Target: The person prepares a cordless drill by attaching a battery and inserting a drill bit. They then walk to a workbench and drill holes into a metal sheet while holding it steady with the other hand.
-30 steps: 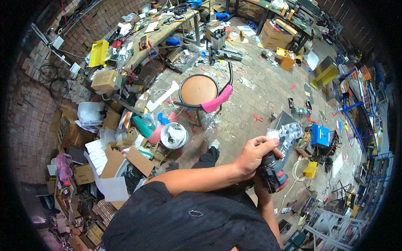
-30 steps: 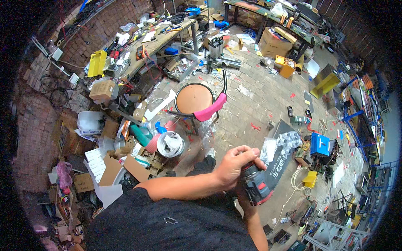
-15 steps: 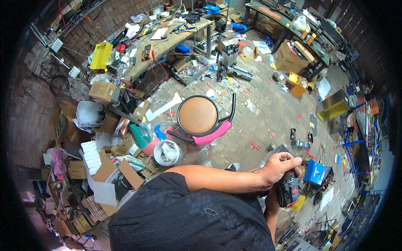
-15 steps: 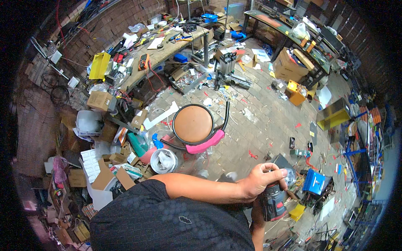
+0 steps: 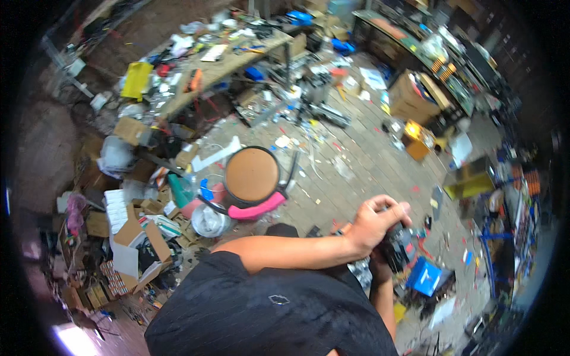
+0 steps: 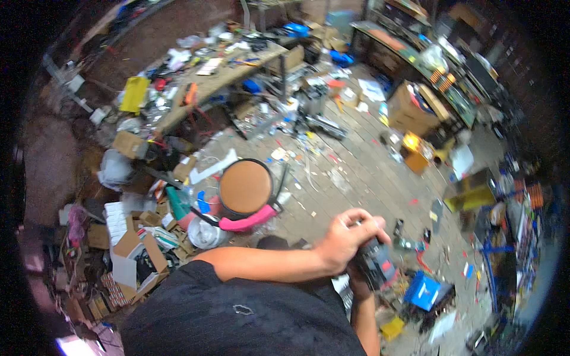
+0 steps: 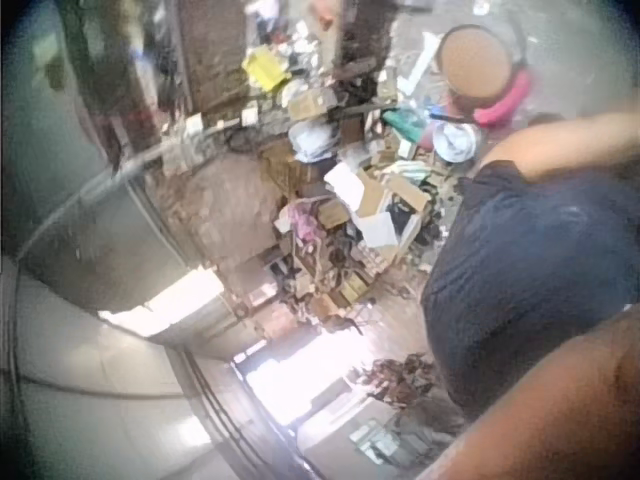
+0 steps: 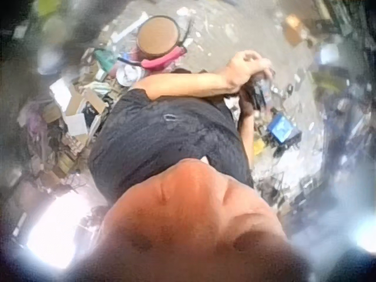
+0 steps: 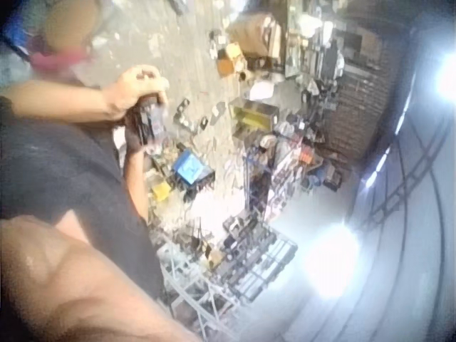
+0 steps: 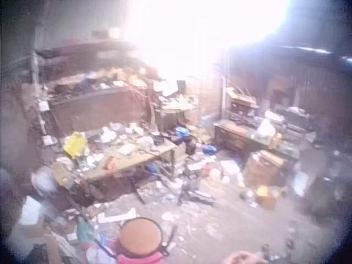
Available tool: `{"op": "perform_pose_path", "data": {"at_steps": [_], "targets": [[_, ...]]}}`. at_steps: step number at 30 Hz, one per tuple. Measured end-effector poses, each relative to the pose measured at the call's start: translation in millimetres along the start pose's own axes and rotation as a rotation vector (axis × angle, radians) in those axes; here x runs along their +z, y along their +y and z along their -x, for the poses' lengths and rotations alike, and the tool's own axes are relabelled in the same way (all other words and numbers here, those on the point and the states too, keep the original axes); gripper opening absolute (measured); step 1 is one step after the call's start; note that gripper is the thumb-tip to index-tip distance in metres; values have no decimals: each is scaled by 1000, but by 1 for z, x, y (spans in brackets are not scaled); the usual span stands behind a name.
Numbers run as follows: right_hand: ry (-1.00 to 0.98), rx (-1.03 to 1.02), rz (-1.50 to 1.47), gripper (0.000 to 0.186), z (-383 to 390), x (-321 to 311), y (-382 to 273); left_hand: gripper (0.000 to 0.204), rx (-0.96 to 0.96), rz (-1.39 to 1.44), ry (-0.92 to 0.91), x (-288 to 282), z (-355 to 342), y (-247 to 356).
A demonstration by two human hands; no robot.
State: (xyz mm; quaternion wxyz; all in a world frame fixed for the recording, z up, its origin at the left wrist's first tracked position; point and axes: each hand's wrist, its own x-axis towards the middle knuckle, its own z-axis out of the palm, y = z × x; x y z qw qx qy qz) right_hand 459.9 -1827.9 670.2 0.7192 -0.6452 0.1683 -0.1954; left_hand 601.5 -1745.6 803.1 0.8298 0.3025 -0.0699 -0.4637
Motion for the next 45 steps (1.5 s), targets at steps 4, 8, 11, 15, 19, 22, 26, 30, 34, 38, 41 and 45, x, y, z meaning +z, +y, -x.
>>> {"op": "perform_pose_path", "data": {"at_steps": [4, 8, 11, 15, 19, 22, 26, 30, 34, 38, 41, 45], "targets": [[22, 60, -287, 98, -29, -25, -17, 17, 91, -54, 83, 16, -31, -4], [-65, 163, -568, 91, -71, -42, -44, 26, 186, -227, 19, 31, -64, -12], [-65, 161, -535, 91, -91, -61, -44, 25, 183, -253, -6, 37, -91, -17], [-39, 154, -561, 89, -119, -82, -34, 21, 137, -271, -46, 40, -131, -18], [18, 122, -574, 89, -151, -96, -30, 17, 124, -256, -133, 47, -178, -13], [55, 101, -573, 89, -175, -102, -33, 14, 127, -293, -187, 55, -212, -5], [102, 80, -578, 89, -201, -106, -34, 15, 70, -273, -232, 61, -244, 7], [140, 64, -575, 89, -224, -109, -37, 14, 48, -311, -240, 61, -267, 17], [167, 60, -558, 88, -238, -116, -45, 14, 56, -277, -227, 64, -285, 18], [133, 57, -585, 88, -259, -118, -36, 16, 92, -326, -189, 57, -304, 20], [124, 59, -583, 88, -267, -125, -37, 17, 88, -283, -161, 58, -312, 23], [107, 65, -591, 88, -274, -133, -38, 17, 106, -320, -117, 61, -324, 23]]}}
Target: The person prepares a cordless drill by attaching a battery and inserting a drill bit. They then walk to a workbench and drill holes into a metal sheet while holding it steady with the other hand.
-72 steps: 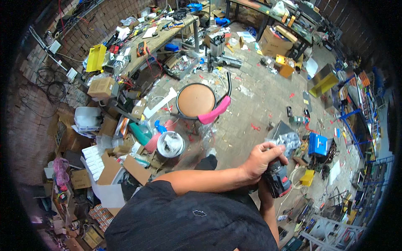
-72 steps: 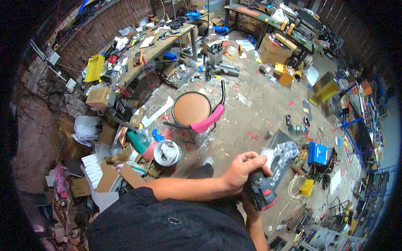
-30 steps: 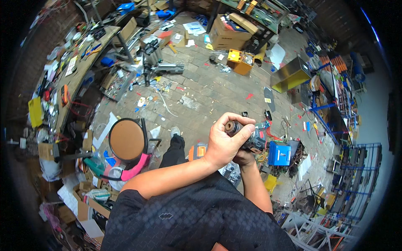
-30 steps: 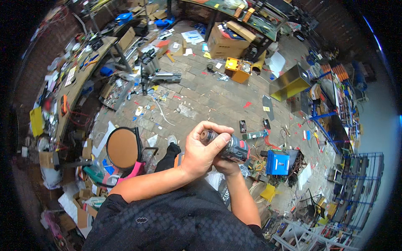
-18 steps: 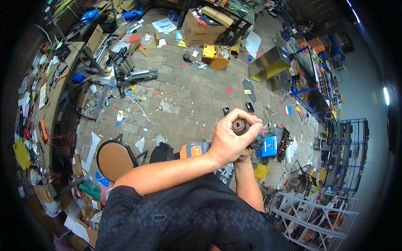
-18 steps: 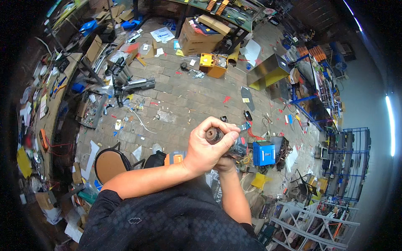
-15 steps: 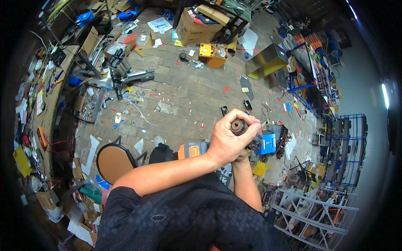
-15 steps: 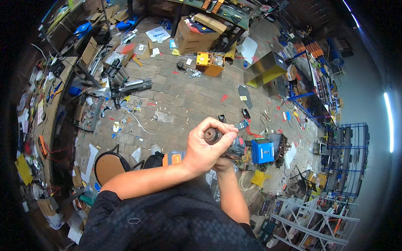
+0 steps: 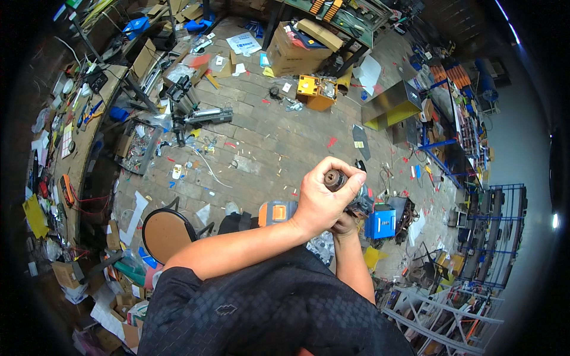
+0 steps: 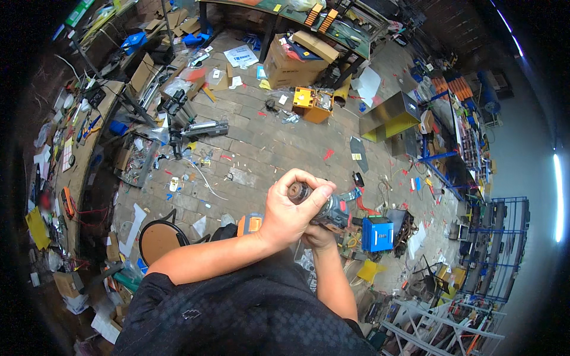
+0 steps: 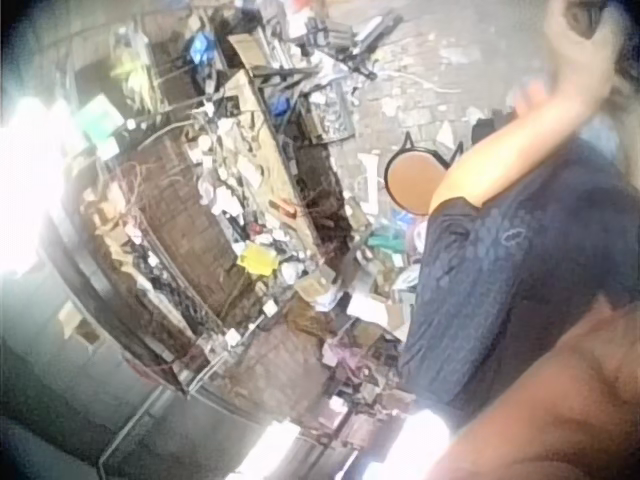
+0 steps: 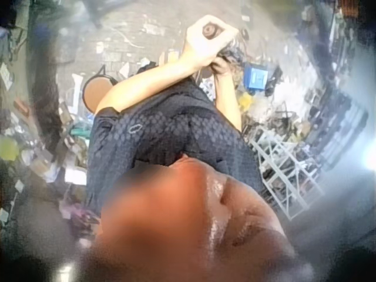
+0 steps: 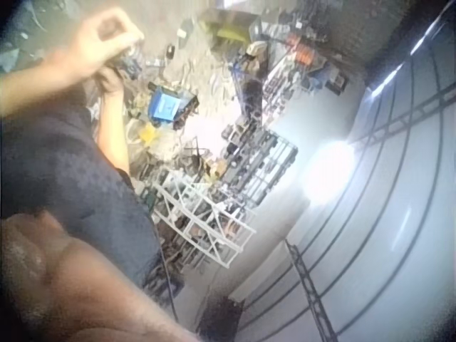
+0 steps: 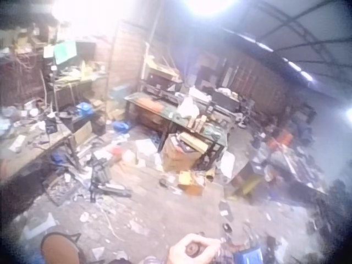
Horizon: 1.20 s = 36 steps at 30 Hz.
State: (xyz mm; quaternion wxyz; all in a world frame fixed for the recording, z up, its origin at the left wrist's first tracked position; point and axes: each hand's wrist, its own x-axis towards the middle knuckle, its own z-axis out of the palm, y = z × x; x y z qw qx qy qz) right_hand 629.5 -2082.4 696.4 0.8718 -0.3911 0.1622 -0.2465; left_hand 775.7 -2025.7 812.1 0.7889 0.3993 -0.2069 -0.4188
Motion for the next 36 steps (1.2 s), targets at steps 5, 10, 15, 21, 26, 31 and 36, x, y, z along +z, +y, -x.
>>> {"op": "perform_pose_path", "data": {"at_steps": [5, 10, 15, 21, 26, 31, 36], "targets": [[-24, 11, -2, 88, -6, -8, -6, 14, -45, -74, -5, 6, -7, 5], [-32, 18, -11, 88, -6, -13, -11, 14, -32, -77, -11, 11, -13, -2], [-33, 11, -18, 88, -5, -20, -16, 14, -36, -34, -10, 18, -17, -7], [-33, -7, -30, 88, -5, -27, -21, 14, -32, -55, -17, 26, -21, -13], [-32, -34, -38, 88, -6, -31, -24, 14, -21, -72, -34, 32, -21, -16], [-30, -62, -54, 88, -6, -35, -25, 14, -20, -82, -42, 36, -21, -16], [-37, -88, -71, 88, -9, -37, -25, 15, 8, -85, -55, 38, -17, -16]]}}
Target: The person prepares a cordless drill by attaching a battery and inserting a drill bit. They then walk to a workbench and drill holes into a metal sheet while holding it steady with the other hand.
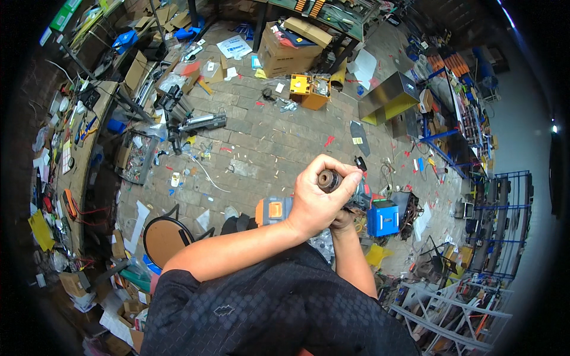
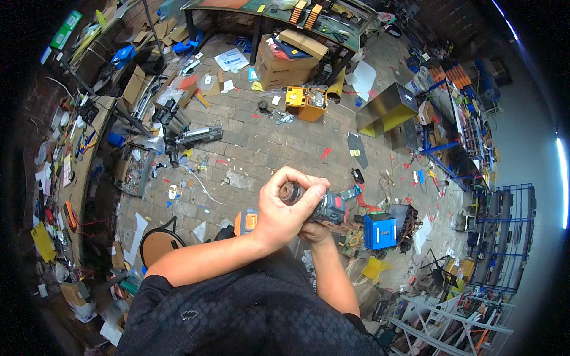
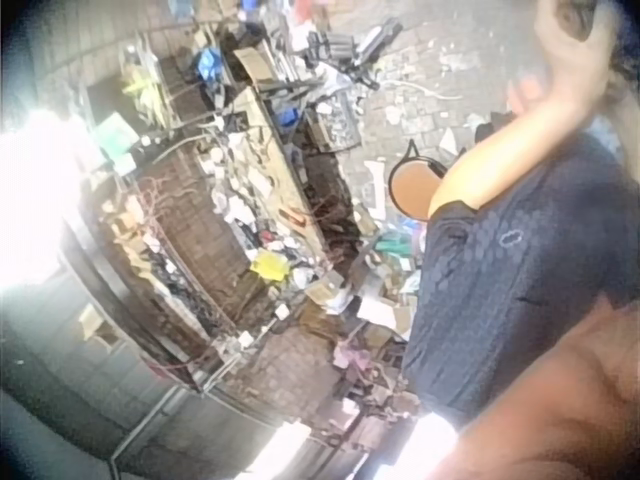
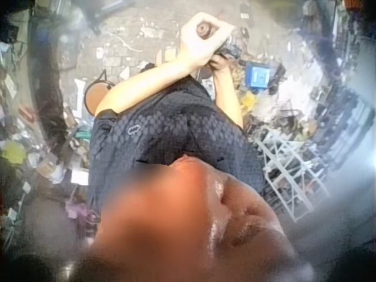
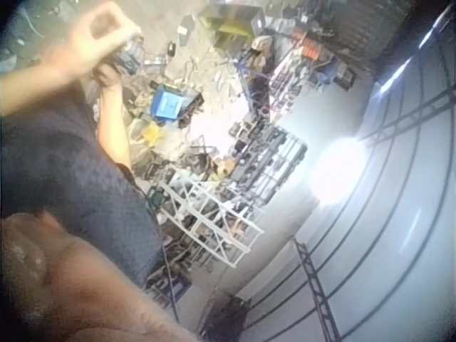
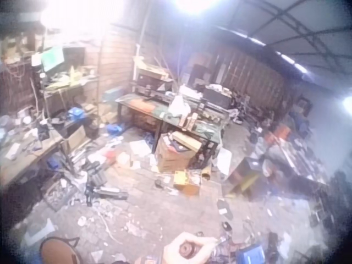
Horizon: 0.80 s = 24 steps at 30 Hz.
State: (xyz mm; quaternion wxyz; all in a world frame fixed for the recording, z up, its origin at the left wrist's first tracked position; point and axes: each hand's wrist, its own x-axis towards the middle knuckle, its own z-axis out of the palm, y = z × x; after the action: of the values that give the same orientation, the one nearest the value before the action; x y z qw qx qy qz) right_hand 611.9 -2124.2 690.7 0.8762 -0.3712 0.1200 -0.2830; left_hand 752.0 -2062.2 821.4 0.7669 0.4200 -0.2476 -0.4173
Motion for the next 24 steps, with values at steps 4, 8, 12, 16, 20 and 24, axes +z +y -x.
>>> {"op": "perform_pose_path", "data": {"at_steps": [4, 8, 12, 16, 20, 24], "targets": [[-3, -5, 3, 87, 1, 0, 3, 16, 59, 4, -12, 2, 5, -3], [2, -8, -6, 87, 1, 0, 6, 18, 69, -19, -19, 2, 7, -6], [1, -6, -8, 87, 2, 1, 7, 18, 71, -6, -16, 2, 7, -8], [2, -4, -7, 87, 1, 0, 8, 17, 66, -3, -15, 1, 5, -8], [0, -8, -7, 87, 0, 0, 10, 16, 33, 13, -8, 0, 3, -7], [-1, -20, -5, 87, 0, 1, 13, 15, 12, 38, -2, -4, 0, -11]]}}
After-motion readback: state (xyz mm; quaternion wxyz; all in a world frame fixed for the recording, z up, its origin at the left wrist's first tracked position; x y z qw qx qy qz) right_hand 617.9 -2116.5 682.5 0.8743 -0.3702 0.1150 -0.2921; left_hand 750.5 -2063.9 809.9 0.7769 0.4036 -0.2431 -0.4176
